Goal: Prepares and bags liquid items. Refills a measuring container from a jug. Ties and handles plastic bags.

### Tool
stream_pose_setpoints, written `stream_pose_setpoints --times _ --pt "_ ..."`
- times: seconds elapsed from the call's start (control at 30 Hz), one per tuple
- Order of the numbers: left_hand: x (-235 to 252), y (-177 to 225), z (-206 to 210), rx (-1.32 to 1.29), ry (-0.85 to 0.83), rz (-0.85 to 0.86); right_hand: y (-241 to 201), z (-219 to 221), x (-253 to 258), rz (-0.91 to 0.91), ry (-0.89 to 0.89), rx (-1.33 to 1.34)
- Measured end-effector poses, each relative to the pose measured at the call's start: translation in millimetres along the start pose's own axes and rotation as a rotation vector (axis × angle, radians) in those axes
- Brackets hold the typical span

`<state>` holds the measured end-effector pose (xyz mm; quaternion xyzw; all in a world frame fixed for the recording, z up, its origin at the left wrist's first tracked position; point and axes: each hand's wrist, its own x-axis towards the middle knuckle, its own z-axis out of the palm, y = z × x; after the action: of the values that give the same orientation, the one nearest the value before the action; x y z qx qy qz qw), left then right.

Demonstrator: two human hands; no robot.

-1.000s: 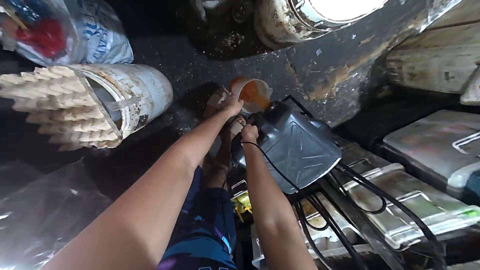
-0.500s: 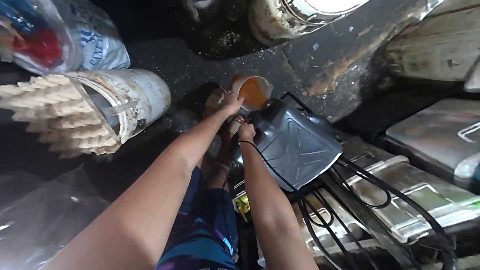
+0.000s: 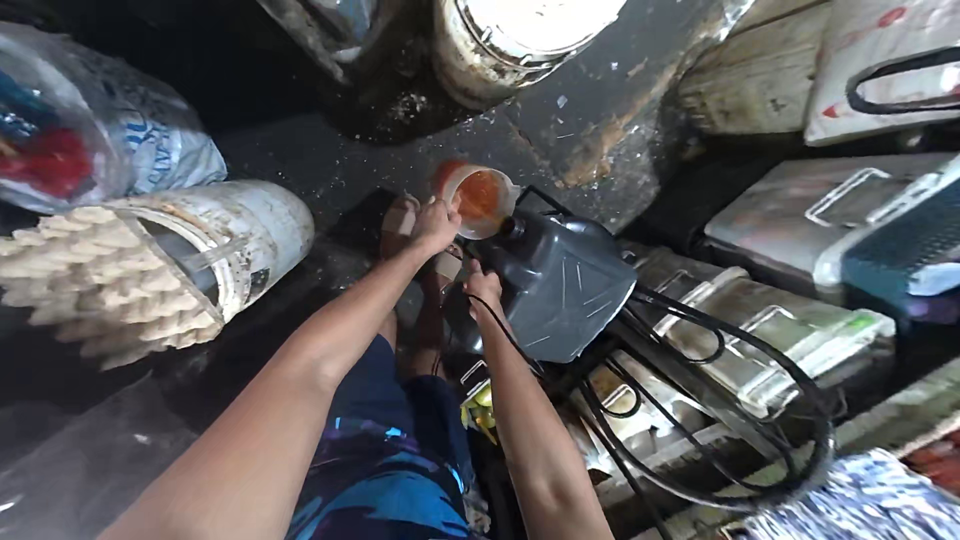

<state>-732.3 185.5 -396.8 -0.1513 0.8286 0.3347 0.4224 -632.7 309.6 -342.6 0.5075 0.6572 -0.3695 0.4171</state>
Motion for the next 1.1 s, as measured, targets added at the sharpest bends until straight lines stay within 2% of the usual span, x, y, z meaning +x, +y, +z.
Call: stream_pose_setpoints --times 0.2,0.37,0.5,0.6,0.67,0.77,0.87,0.97,1.1 --pt "-53.2 48.7 3.5 0.026 0.043 0.117 34.4 -66.3 -22.8 -0.126 -0.052 0.33" --pt "-116.2 86.3 19.4 -0.033 0.042 0.209 75.5 -143.0 -59.4 -0.192 -0.074 0.551" --pt "-148.5 128.5 32.5 -0.086 -0.048 0.228 108.1 -205.3 -85.0 -0.221 0.086 0.488" --pt "-177.6 143.6 33.7 -0.209 -0.136 0.228 135.8 -246.6 -84.4 -0.217 0.291 0.426" --pt "-189.9 148.3 36.1 -0.339 -0.193 0.182 154.8 -282.6 -81.7 -0.218 0.356 0.426" --pt "-203.9 131.7 29.0 -0.531 -0.21 0.074 187.3 -323.2 -70.9 -0.218 0.352 0.434" --pt "-227.7 99.7 -1.6 -0.563 -0.173 0.034 211.7 -348.9 -55.5 -0.256 0.364 0.452" --pt "-250.9 40.8 -34.9 -0.59 -0.021 0.021 215.0 -350.4 -56.2 -0.256 0.483 0.392" --pt "-285.6 -41.0 -82.0 -0.681 0.27 -0.09 205.8 -343.6 -80.4 -0.148 0.78 0.096"
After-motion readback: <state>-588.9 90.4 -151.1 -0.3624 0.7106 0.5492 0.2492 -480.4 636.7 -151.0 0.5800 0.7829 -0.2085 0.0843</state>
